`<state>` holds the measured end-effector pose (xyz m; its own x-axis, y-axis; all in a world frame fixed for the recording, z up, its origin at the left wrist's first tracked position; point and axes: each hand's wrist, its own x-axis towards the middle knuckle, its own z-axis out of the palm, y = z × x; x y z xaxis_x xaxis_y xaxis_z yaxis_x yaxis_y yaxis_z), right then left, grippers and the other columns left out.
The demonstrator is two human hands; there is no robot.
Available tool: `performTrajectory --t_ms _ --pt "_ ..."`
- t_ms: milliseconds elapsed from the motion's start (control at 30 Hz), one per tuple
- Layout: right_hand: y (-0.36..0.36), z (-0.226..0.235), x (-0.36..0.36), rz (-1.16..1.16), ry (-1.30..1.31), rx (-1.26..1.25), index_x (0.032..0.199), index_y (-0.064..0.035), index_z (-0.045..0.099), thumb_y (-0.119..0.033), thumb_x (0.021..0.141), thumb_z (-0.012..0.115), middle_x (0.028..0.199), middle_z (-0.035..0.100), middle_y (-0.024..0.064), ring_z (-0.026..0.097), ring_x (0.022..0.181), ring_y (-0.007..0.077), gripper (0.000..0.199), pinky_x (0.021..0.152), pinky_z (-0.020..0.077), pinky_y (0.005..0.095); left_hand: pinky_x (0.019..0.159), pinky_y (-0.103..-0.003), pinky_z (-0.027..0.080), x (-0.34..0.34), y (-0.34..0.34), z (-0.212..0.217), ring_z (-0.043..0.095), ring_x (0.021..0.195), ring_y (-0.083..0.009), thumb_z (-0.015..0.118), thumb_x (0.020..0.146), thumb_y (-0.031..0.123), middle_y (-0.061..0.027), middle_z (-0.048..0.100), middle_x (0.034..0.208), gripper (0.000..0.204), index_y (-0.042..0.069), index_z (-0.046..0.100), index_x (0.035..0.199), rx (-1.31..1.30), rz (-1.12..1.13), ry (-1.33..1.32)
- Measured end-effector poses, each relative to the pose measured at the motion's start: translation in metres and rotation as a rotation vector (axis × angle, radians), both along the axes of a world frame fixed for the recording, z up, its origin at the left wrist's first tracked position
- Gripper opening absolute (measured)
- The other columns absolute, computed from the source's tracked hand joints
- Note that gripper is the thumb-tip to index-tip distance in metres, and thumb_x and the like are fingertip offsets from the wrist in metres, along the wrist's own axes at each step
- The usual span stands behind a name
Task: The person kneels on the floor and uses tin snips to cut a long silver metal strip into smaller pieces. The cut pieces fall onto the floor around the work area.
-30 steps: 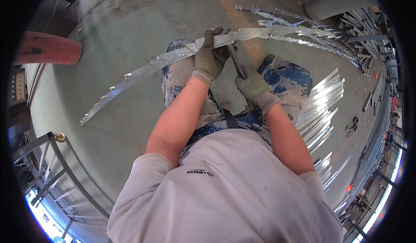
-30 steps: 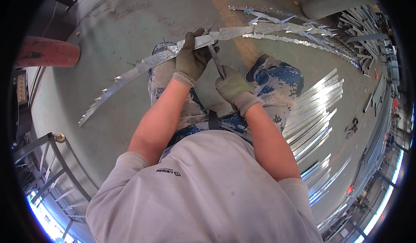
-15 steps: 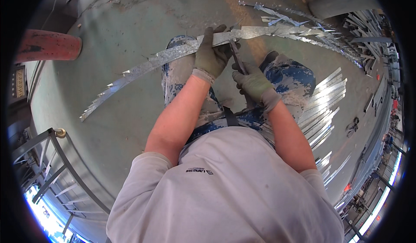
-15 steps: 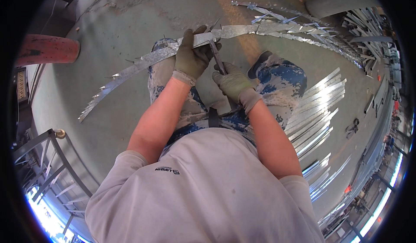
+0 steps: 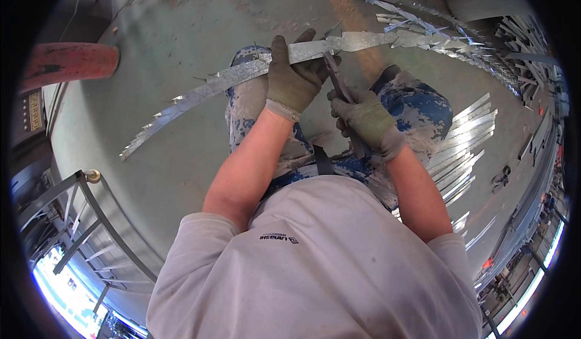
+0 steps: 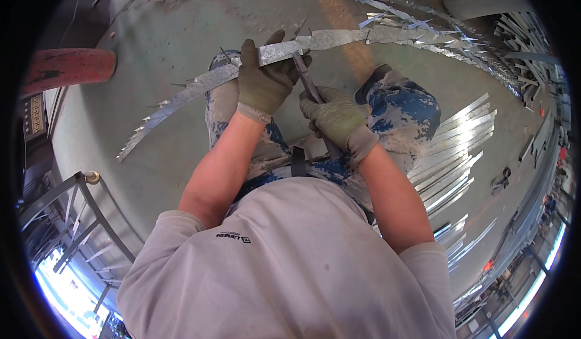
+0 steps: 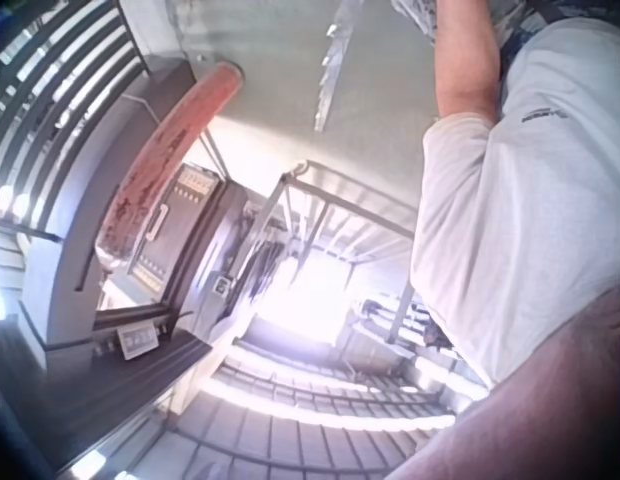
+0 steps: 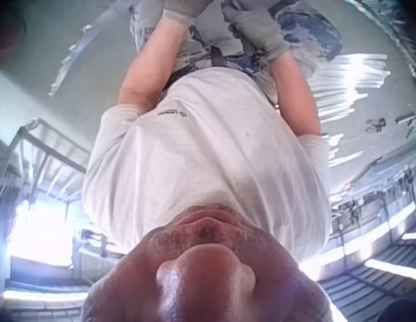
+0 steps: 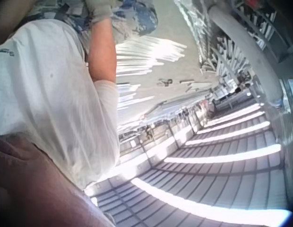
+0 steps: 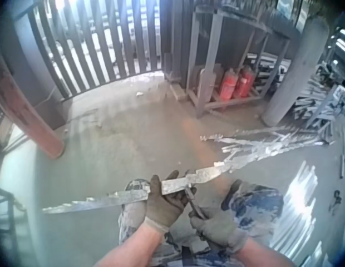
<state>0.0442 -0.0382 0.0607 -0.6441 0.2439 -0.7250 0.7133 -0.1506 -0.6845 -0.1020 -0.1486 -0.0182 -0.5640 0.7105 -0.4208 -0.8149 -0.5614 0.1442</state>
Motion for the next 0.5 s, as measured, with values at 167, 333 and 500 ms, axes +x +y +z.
performTrajectory --t_ms 167,333,500 --pt "0.008 -0.002 0.001 -0.011 0.051 -0.098 0.132 -0.0003 0.068 -0.019 0.107 0.068 0.093 0.067 0.0036 0.066 0.071 0.0121 0.031 0.061 0.0563 0.0291 0.128 -0.064 0.040 0.001 0.002 -0.002 0.056 0.144 -0.0426 0.059 0.106 0.065 -0.0233 0.060 0.155 0.079 0.003 0.055 0.154 0.002 -0.005 0.050" --pt "0.019 0.011 -0.002 -0.036 0.065 -0.252 0.131 -0.0023 0.073 -0.020 0.104 0.072 0.091 0.071 0.0042 0.070 0.072 0.0140 0.032 0.065 0.0617 0.0299 0.122 -0.061 0.047 -0.003 0.003 -0.004 0.061 0.139 -0.0426 0.055 0.110 0.061 -0.0245 0.062 0.151 0.071 0.003 0.058 0.150 -0.024 -0.007 0.033" --pt "0.027 0.003 -0.001 -0.121 0.081 -0.527 0.132 -0.0010 0.073 -0.020 0.104 0.072 0.094 0.073 0.0056 0.072 0.074 0.0159 0.034 0.070 0.0637 0.0322 0.121 -0.064 0.048 -0.004 0.005 -0.002 0.061 0.138 -0.0433 0.068 0.106 0.056 -0.0226 0.064 0.148 0.067 0.005 0.062 0.149 -0.034 0.002 0.009"
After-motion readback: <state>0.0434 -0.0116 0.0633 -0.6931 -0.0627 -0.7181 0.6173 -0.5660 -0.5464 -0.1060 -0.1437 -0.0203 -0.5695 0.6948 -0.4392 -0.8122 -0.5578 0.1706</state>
